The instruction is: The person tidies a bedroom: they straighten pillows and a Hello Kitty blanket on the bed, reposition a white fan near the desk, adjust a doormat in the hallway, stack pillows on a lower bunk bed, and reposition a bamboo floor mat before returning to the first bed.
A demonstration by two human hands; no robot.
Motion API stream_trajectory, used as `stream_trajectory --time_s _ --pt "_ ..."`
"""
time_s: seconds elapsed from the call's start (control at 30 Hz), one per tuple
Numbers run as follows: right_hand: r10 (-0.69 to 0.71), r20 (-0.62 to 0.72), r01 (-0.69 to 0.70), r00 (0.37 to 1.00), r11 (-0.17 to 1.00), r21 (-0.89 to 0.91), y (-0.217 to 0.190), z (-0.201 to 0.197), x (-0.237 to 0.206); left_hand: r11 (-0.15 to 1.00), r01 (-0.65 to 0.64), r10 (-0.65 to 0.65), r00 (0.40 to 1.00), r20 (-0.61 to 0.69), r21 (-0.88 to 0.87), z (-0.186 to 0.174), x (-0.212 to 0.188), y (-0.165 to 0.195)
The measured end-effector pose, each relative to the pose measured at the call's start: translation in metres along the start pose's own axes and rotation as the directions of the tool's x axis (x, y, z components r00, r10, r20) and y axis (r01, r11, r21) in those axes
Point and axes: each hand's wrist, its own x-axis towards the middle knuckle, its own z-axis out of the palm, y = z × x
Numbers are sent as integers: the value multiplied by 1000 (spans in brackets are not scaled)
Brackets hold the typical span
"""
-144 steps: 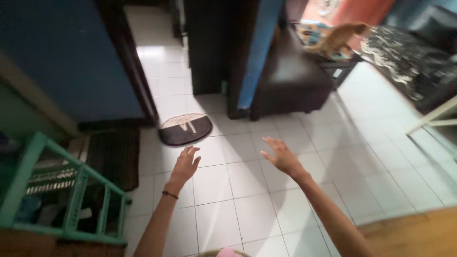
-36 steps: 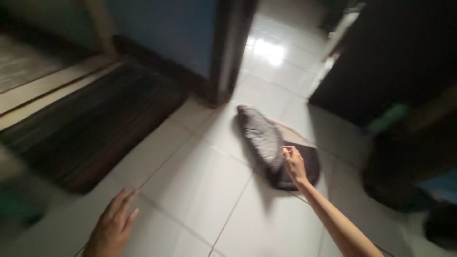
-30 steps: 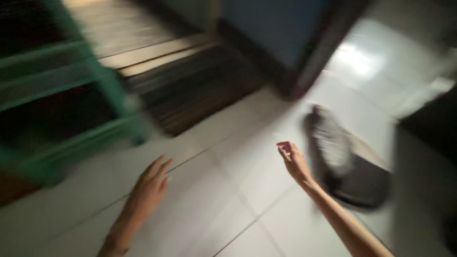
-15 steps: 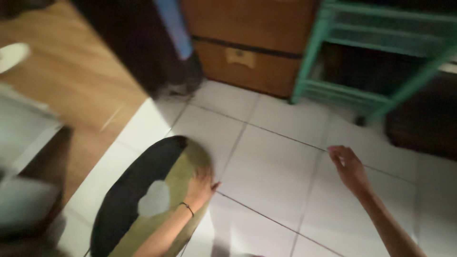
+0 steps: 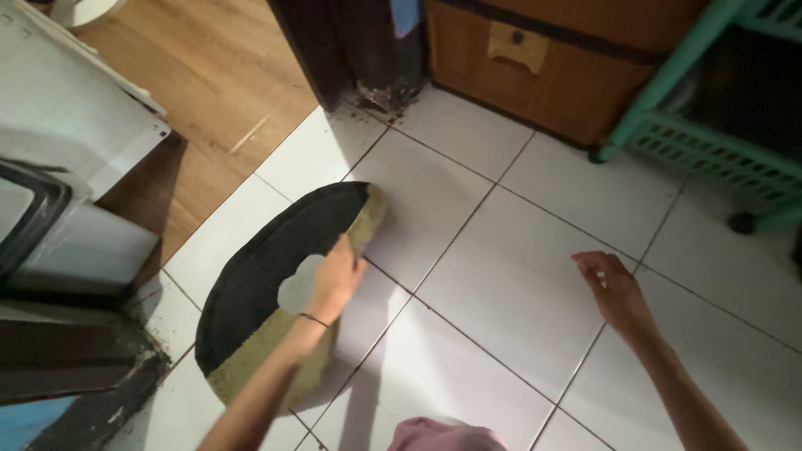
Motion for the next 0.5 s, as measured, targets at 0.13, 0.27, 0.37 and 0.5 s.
stream_trajectory --time_s 0.13,0.27,0.37,0.5 --pt "-105 13 104 994 994 40 -2 9 13 990 130 -132 991 -37 -50 -72 16 -43" --pt "-152 31 153 988 987 -40 -10 14 25 968 221 -228 972 -54 -120 -130 22 -85" --pt "-168 32 169 985 986 -15 -19 14 28 955 255 -267 961 -66 -154 -154 22 -112" --pt "-41 102 54 994 991 -121 -36 11 26 953 252 -275 952 -133 -170 -165 25 -142"
